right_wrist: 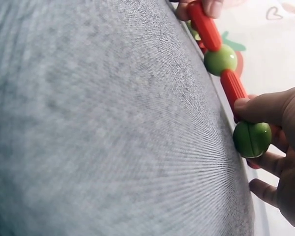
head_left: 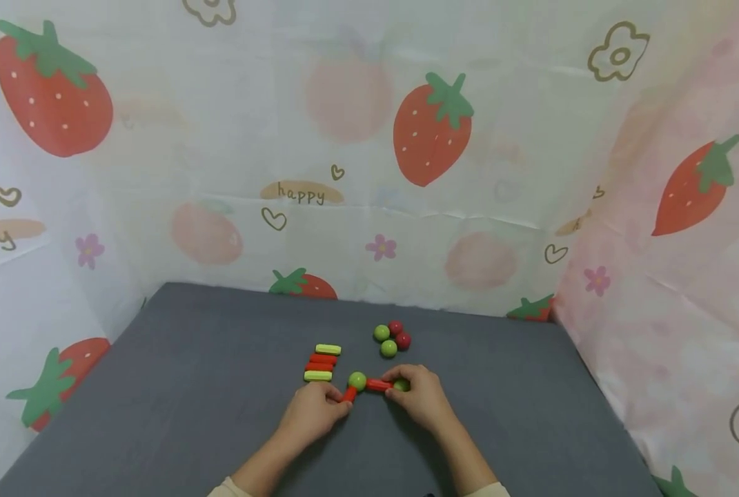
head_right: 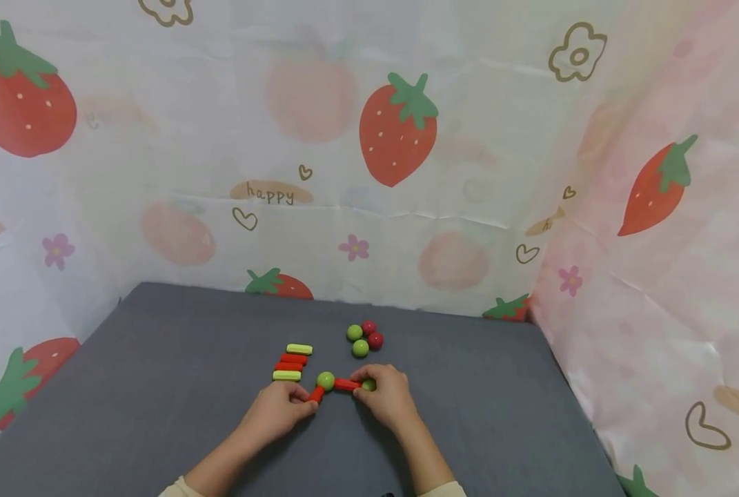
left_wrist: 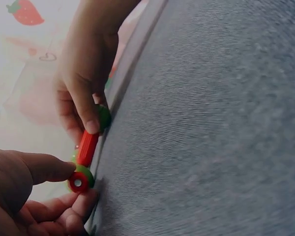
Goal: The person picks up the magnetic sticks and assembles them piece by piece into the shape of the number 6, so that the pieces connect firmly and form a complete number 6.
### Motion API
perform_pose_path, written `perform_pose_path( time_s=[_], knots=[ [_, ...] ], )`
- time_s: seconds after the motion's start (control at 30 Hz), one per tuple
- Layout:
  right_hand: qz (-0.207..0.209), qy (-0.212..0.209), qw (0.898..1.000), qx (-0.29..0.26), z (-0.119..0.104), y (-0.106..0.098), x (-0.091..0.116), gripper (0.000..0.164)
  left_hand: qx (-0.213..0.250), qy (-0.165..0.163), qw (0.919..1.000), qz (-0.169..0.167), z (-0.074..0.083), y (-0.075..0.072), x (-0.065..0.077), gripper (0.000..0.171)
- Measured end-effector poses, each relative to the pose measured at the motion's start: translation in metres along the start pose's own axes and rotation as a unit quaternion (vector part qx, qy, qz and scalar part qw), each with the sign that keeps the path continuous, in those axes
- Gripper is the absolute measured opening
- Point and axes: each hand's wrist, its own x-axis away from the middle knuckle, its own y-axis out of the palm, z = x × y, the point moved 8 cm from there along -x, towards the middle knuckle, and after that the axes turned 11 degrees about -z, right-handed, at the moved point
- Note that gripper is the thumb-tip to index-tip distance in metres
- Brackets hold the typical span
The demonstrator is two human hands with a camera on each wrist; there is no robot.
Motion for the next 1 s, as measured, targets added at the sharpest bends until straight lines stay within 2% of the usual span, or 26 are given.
perform_pose_path(
  time_s=[0.17, 0.47, 0.73, 0.87, 1.0],
  knots=[
    [-0.011, 0.005, 1.0, -0.007, 0.002, 0.004, 0.002, 0.019, 0.004, 0.001, 0.9999, -0.011, -0.003, 0.001, -0.003, 0.017],
    [-0.021, -0.001, 1.0, -0.01, 0.002, 0.004, -0.002, 0.018, 0.017, -0.027, 0.9968, -0.073, 0.0, 0.007, -0.011, 0.02],
    [-0.035, -0.016, 0.999, 0.009, -0.003, -0.002, -0.01, 0.018, 0.028, -0.017, 0.9964, -0.078, 0.003, 0.005, -0.016, 0.018],
    [-0.054, -0.021, 0.998, -0.005, -0.003, -0.006, -0.014, 0.017, 0.024, -0.017, 0.9969, -0.073, 0.003, 0.004, -0.017, 0.019],
    [-0.033, -0.018, 0.999, -0.03, -0.002, -0.022, -0.02, 0.019, 0.022, -0.02, 0.9972, -0.068, 0.003, 0.007, -0.016, 0.019]
  ],
)
